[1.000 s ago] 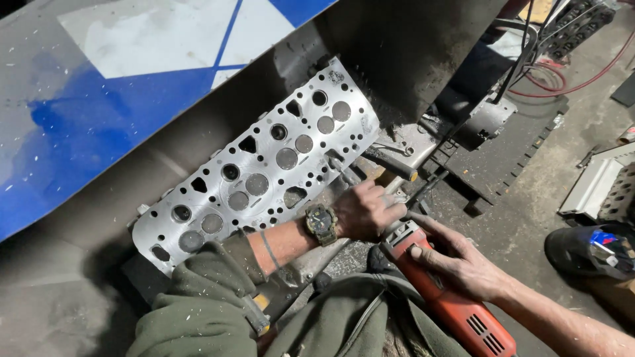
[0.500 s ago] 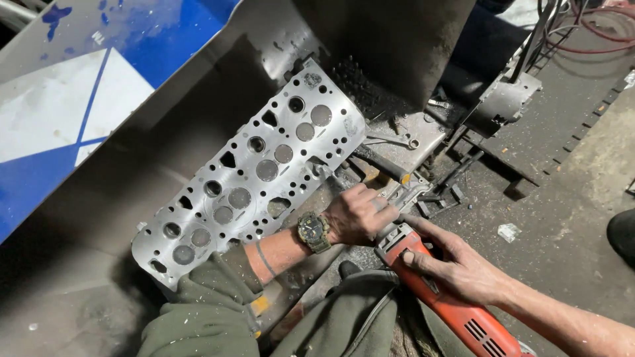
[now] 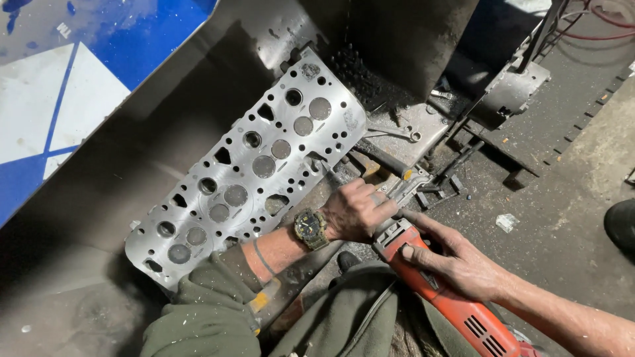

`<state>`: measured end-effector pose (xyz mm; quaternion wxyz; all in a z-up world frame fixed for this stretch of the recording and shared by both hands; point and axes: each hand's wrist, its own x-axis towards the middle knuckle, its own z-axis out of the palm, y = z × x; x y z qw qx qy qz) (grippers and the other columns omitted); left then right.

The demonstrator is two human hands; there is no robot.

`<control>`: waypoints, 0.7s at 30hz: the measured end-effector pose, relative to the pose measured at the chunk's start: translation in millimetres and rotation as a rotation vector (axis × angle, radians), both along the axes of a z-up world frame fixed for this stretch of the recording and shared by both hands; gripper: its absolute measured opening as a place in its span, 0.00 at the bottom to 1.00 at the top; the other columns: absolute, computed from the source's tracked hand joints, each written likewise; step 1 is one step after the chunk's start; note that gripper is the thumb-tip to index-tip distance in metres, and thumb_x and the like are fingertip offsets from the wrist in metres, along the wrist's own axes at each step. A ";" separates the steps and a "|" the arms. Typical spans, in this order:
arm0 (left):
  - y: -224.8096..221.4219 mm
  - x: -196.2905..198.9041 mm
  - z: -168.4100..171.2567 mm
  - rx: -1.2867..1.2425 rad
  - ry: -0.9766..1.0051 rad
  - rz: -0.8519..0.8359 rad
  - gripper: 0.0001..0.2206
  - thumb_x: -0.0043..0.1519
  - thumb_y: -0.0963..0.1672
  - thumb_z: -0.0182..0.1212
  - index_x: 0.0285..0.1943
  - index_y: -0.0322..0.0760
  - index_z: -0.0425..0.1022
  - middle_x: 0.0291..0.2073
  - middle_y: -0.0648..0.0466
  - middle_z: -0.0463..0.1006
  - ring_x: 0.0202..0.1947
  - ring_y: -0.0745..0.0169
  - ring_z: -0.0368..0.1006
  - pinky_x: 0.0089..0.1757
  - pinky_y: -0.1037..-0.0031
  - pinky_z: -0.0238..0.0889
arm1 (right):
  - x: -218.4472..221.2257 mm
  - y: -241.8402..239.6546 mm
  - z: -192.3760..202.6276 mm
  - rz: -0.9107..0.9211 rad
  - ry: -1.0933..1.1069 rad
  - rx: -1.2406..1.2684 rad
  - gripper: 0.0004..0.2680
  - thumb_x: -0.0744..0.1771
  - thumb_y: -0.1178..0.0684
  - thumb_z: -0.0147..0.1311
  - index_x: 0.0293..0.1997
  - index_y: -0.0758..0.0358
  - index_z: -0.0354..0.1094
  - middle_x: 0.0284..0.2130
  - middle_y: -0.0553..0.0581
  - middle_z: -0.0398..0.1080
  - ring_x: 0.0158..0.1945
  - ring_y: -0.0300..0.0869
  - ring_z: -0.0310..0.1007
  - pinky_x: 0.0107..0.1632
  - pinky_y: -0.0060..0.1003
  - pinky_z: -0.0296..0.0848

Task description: Grinding and polishing the ports of a cylinder head using a die grinder.

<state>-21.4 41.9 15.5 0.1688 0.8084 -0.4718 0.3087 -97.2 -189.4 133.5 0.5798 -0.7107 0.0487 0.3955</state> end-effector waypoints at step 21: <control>-8.0 21.1 -48.7 -0.187 -0.160 0.029 0.04 0.61 0.41 0.54 0.35 0.45 0.74 0.22 0.57 0.64 0.22 0.58 0.65 0.31 0.66 0.63 | 13.1 24.0 37.4 0.081 -0.190 -0.260 0.26 0.63 0.44 0.65 0.71 0.55 0.69 0.50 0.69 0.86 0.60 0.54 0.83 0.64 0.60 0.71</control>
